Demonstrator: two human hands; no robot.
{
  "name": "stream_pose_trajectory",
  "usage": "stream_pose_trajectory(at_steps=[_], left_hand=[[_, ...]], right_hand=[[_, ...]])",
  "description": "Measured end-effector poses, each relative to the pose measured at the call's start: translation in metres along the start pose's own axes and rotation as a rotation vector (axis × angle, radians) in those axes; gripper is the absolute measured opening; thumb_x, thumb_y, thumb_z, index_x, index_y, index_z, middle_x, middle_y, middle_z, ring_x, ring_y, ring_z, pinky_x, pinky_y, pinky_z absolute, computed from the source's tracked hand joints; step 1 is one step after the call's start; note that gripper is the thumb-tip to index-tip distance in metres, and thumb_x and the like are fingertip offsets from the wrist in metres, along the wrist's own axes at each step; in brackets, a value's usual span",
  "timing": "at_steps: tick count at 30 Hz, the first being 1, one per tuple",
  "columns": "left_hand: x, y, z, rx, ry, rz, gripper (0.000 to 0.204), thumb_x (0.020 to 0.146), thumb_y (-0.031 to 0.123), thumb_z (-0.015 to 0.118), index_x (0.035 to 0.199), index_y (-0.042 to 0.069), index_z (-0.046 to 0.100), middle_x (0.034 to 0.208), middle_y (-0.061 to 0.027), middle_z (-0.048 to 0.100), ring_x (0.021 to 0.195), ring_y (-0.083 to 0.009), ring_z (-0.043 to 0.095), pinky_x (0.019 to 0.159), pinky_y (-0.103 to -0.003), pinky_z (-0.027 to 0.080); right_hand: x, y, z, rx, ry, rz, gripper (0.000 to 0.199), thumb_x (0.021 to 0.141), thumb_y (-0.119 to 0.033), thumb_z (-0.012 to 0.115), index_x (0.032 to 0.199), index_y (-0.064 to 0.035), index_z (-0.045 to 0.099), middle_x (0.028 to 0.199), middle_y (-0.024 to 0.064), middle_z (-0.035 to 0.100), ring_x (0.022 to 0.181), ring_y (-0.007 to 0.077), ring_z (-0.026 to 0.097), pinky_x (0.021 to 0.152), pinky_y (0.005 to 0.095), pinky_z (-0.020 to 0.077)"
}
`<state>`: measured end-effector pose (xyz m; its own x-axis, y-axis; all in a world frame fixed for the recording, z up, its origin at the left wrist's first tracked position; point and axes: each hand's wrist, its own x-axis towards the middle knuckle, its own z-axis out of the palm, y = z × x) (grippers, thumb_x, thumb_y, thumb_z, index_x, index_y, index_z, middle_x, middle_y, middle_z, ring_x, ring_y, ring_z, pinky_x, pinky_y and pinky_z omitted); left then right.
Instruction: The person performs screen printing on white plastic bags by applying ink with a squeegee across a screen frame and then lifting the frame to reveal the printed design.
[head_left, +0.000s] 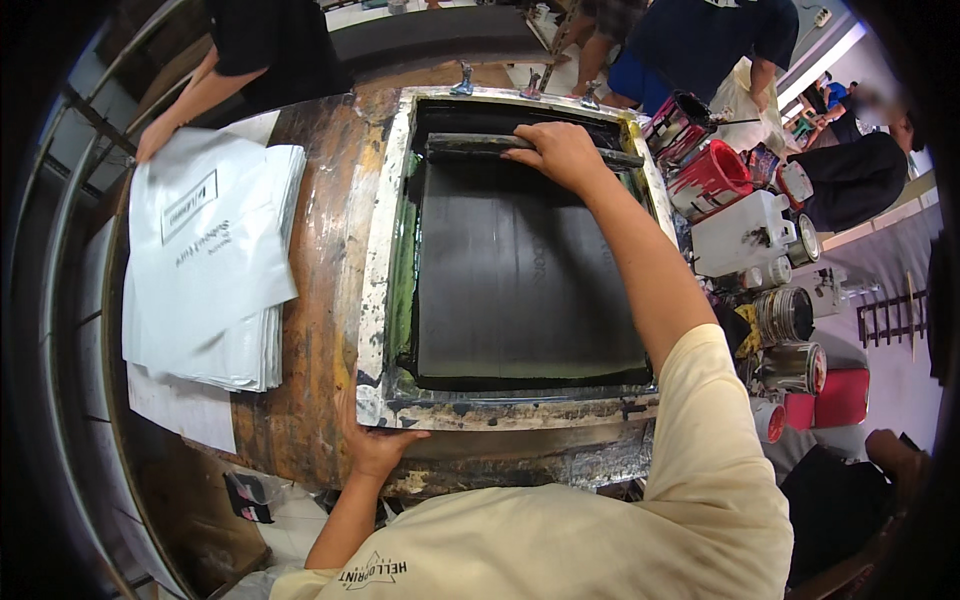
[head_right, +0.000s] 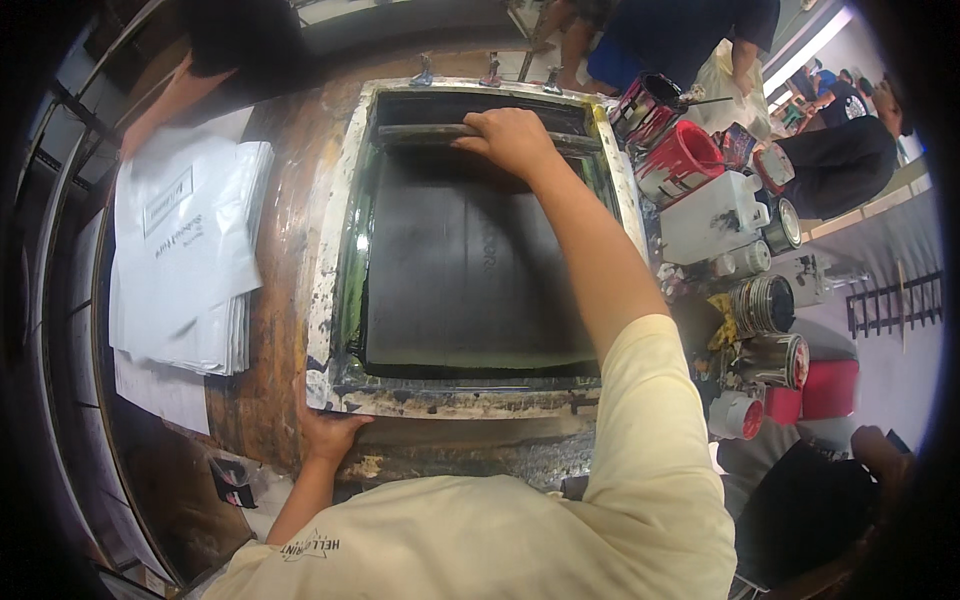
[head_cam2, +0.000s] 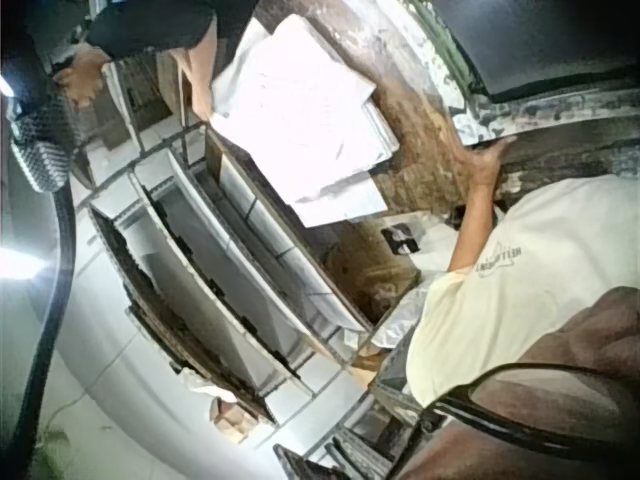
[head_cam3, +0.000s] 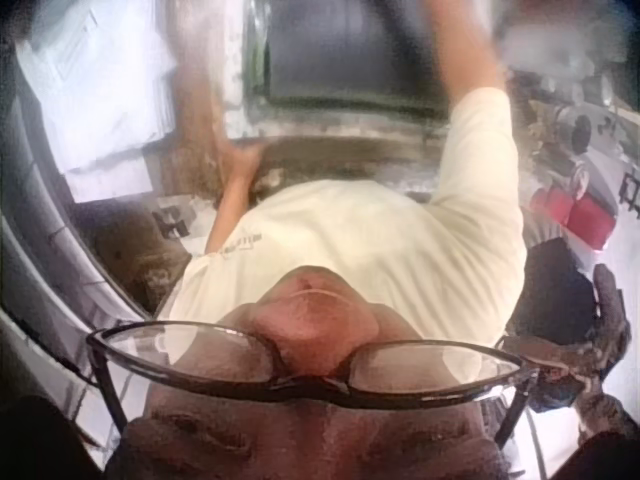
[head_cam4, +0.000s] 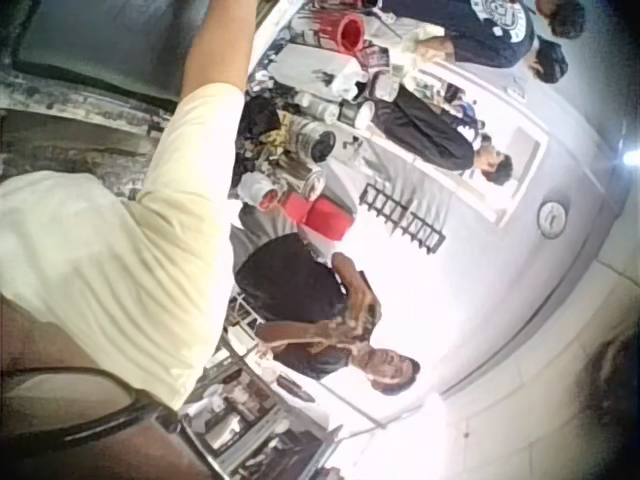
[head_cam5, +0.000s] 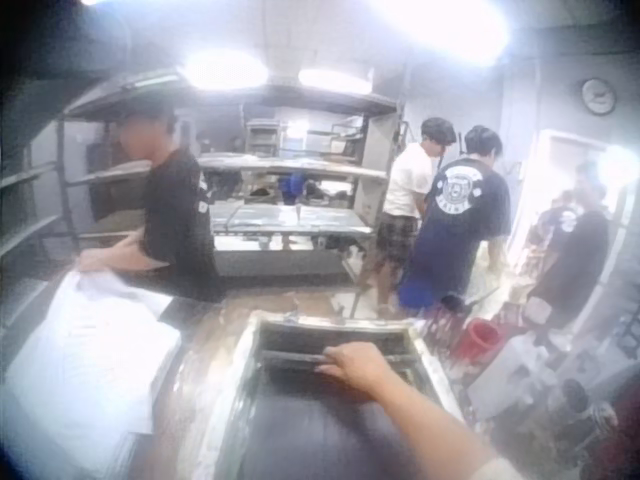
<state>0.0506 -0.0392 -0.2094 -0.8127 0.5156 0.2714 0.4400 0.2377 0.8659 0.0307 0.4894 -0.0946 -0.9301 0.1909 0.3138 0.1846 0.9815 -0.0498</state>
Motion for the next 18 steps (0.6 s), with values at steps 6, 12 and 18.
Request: stream_pose_trajectory(at_steps=[6,12,18], left_hand=[[0.004,0.008,0.001,-0.009,-0.028,-0.047,0.132,0.043,0.043,0.110,0.155,-0.003,0.054,0.130,-0.0202,0.069,0.118,-0.0425,0.061,0.109,-0.053,0.044],[0.004,0.000,0.007,-0.208,-0.026,-0.121,0.126,0.052,0.042,0.109,0.156,-0.003,0.054,0.129,-0.0194,0.069,0.119,-0.0388,0.063,0.107,-0.049,0.048],[0.010,0.001,0.009,-0.161,-0.001,-0.033,0.122,0.056,0.044,0.108,0.155,-0.003,0.055,0.130,-0.0191,0.069,0.120,-0.0387,0.062,0.107,-0.049,0.048]], right_hand=[[-0.036,-0.032,-0.002,-0.017,0.068,0.040,0.044,0.100,-0.055,0.070,0.104,-0.0114,0.073,0.094,0.0108,0.073,0.096,0.0359,0.073,0.079,0.0499,0.0571],[-0.131,-0.116,-0.036,0.005,0.038,0.076,0.037,0.096,-0.048,0.077,0.102,-0.0121,0.072,0.091,0.0097,0.070,0.091,0.0349,0.071,0.074,0.0498,0.0576],[-0.220,-0.219,-0.095,0.049,-0.107,0.124,0.035,0.093,-0.040,0.081,0.103,-0.0094,0.068,0.093,0.0090,0.066,0.090,0.0331,0.069,0.073,0.0474,0.0591]])
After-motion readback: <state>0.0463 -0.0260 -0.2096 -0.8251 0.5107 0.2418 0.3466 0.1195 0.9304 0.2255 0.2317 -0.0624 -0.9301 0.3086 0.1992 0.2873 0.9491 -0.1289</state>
